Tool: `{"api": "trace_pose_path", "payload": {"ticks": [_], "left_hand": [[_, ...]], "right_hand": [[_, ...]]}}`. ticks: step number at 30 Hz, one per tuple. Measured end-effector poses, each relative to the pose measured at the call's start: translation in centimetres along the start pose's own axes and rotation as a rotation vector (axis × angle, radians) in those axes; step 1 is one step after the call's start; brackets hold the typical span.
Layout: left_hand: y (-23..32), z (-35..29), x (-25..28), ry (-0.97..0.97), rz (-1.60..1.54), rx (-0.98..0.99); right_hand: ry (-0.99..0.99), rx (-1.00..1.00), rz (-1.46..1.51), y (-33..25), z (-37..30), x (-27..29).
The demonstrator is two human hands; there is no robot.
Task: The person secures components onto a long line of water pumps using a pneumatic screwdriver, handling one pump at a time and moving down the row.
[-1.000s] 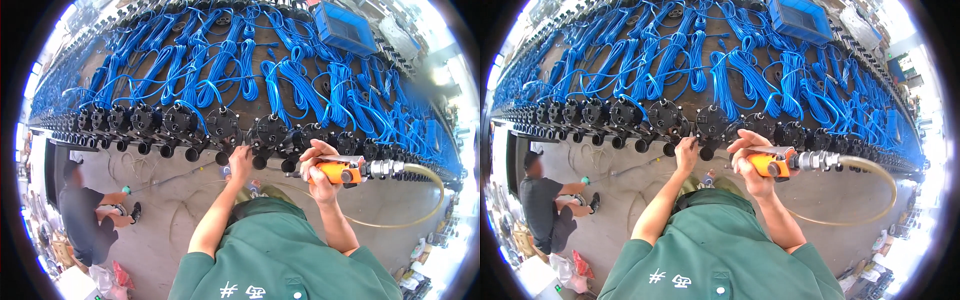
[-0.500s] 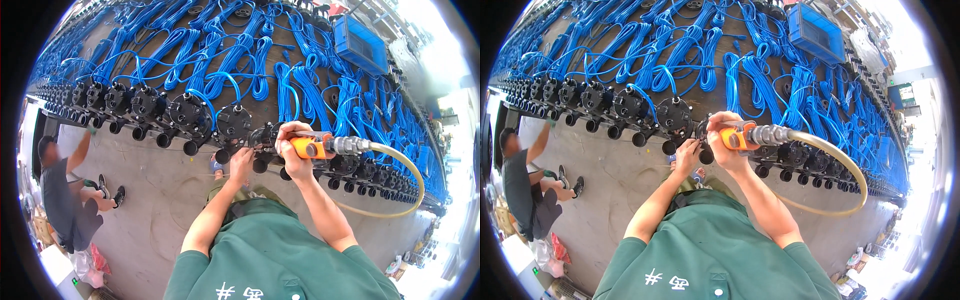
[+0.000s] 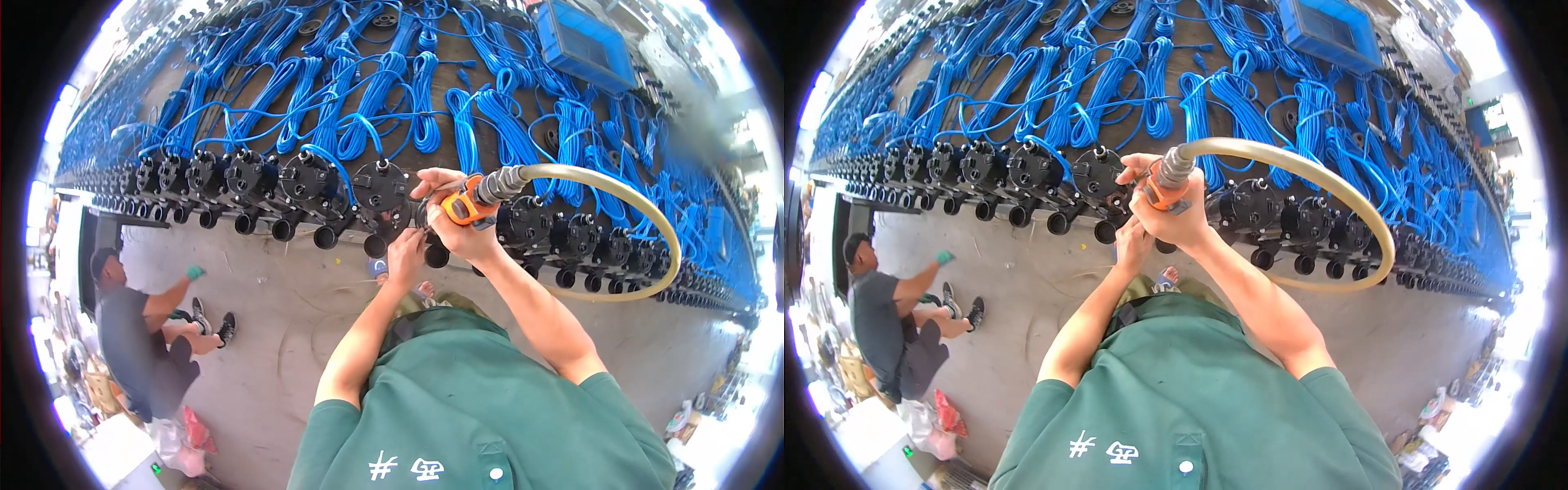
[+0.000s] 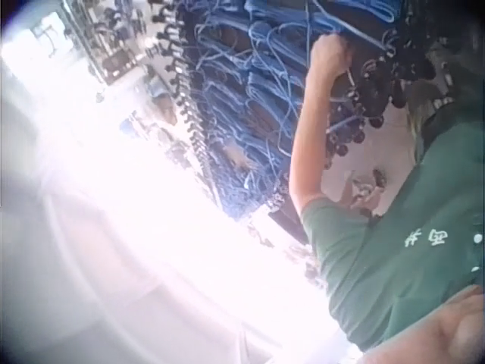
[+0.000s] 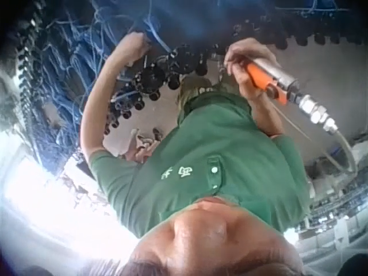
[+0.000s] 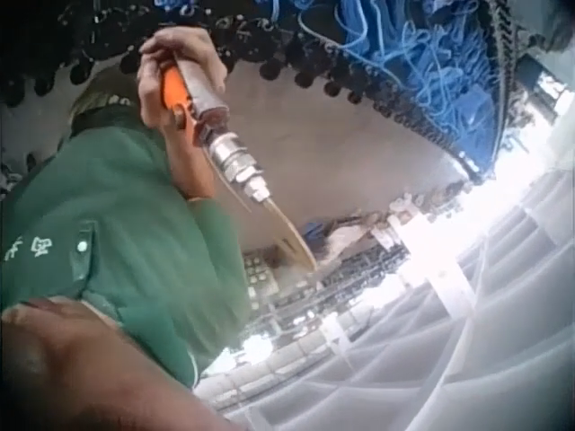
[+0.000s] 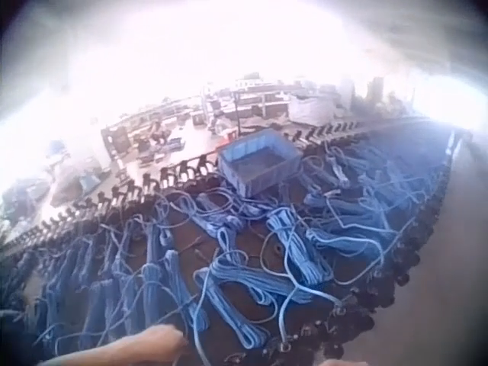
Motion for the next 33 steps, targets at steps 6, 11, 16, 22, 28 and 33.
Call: {"api": "trace_pose_path", "payload": {"ticks": [6, 11, 16, 22, 28, 33], "left_hand": [[12.5, 6.3, 16.3, 0.254, -0.044, -0.111], [15.6, 24.0, 19.2, -0.518, 0.305, -0.379], [8.4, 29.5, 6.4, -1.579, 0.527, -0.63], [3.3, 27.1, -4.6, -1.606, -0.088, -1.057], [1.9, 26.8, -5.9, -1.704, -0.23, -1.092], [0.6, 25.8, -6.4, -1.698, -0.144, -1.156]], "right_hand": [[0.19, 0.257, 0.0, -7.6, -2.4, 6.0], [0.544, 0.268, 0.021, -9.3, -4.6, 9.3], [0.828, 0.153, -0.159, -8.5, -5.8, 8.4], [0.927, 0.118, -0.326, -6.0, -3.2, 7.6], [0.922, 0.179, -0.372, -3.7, 0.0, 6.6], [0.914, 0.058, -0.386, -2.0, 2.3, 5.7]]}}
Point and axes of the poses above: each hand's wrist, its own z-axis towards the middle knuckle, its own x-axis out of the back of the hand, y = z × x, the point moved 1 cm from there along z, towards the middle knuckle, and after that the axes turned 7 degrees about -y, right-handed, at the moved point
